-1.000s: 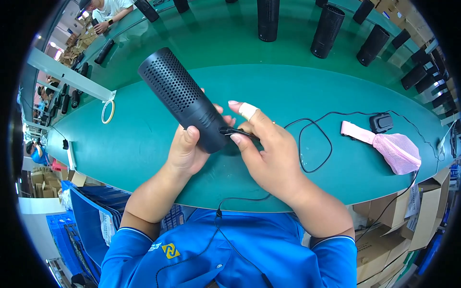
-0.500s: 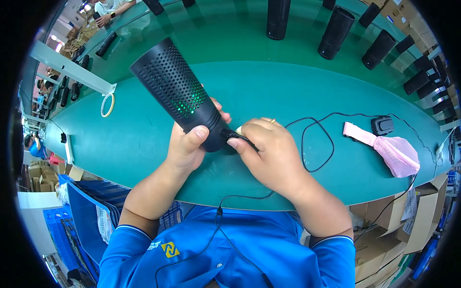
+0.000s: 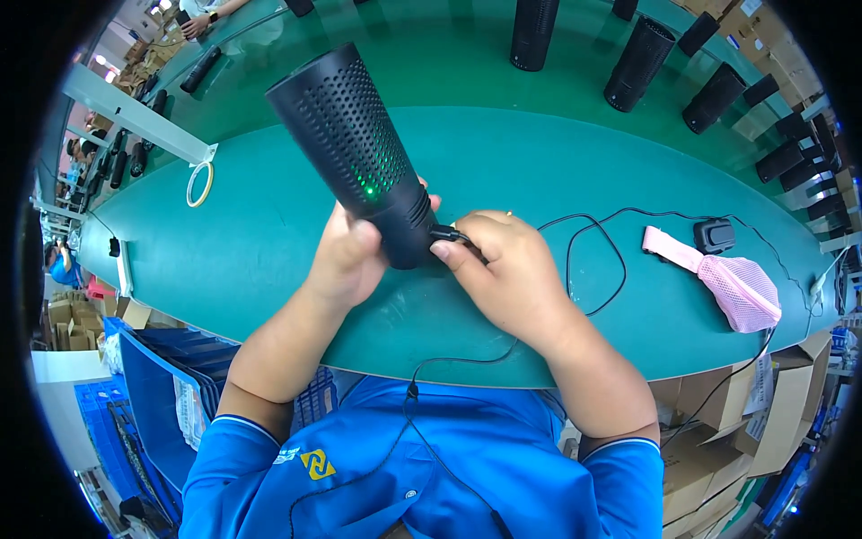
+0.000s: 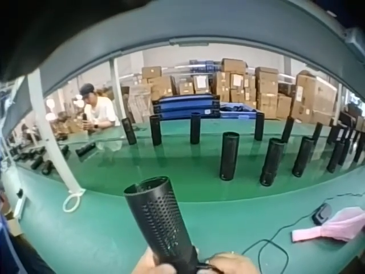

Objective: Testing the LED functionality of cylindrical electronic devices by plugging them into a power cable and observing the light colors and sequences.

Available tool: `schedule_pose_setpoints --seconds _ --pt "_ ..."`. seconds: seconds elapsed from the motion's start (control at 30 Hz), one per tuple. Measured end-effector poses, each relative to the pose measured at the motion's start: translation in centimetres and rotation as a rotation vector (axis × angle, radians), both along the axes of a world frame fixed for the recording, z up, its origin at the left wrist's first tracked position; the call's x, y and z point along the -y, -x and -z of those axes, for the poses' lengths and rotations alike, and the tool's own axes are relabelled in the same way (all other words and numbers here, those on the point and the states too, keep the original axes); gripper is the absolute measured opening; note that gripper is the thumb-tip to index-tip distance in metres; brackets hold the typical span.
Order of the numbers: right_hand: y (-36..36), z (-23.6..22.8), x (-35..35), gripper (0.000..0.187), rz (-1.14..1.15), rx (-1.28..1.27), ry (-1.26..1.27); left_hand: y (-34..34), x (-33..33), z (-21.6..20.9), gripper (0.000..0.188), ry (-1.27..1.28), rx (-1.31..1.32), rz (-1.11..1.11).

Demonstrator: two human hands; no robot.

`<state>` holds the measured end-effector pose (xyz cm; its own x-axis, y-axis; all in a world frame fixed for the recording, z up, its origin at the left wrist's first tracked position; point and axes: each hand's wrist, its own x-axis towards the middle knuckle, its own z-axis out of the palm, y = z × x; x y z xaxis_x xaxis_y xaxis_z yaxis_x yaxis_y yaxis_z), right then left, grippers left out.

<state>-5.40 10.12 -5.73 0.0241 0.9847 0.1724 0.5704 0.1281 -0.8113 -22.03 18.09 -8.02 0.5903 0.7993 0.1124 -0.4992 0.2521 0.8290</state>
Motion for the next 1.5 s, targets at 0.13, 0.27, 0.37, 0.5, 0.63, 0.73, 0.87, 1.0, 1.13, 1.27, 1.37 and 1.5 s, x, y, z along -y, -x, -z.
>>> schedule_pose_setpoints --seconds 0.13,0.27,0.37,0.5,0.63,0.73,0.87,1.0,1.13,1.27,1.37,1.5 --pt "-0.8 -0.2 -0.2 0.009 -0.054 -0.028 0.070 0.5 -1.3 -0.3 0.061 0.148 0.152 0.100" --pt "-0.9 1.0 -0.5 0.023 0.038 0.003 -0.164 1.0 -2.2 -0.3 0.063 0.080 0.032 0.111" --pt "-1.2 1.5 -0.8 0.042 0.103 0.200 -0.323 0.8 -1.9 -0.2 0.068 -0.160 -0.208 -0.044" --pt "0.4 1.2 -0.4 0.056 0.099 0.189 -0.295 0.3 -1.0 -0.7 0.070 -0.370 -0.391 -0.158" --pt "1.9 1.3 -0.2 0.067 0.077 0.097 -0.195 0.3 0.1 -0.6 0.071 -0.539 -0.507 -0.238" --pt "2.1 1.8 -0.1 0.076 0.085 0.053 -0.143 0.3 0.8 0.0 0.072 -0.657 -0.539 -0.299" --pt "1.5 1.9 0.0 0.077 0.013 0.055 -0.223 1.3 0.7 0.9 0.071 -0.691 -0.490 -0.212" --pt "1.0 3.8 -0.2 0.075 -0.032 0.012 -0.271 1.1 0.4 0.8 0.070 -0.857 -0.412 -0.258" --pt "0.9 4.3 -0.5 0.073 -0.052 -0.010 -0.343 0.7 -0.1 0.5 0.069 -1.073 -0.354 -0.349" --pt "1.1 3.9 -0.8 0.069 -0.058 0.057 -0.500 0.8 -0.5 0.4 0.067 -1.261 -0.369 -0.402" --pt "1.2 3.7 -0.8 0.067 -0.071 -0.024 -0.445 0.7 -0.2 0.4 0.066 -1.271 -0.383 -0.429" --pt "1.0 3.6 -1.0 0.066 -0.089 -0.026 -0.457 0.8 -0.1 0.4 0.064 -1.270 -0.392 -0.439"
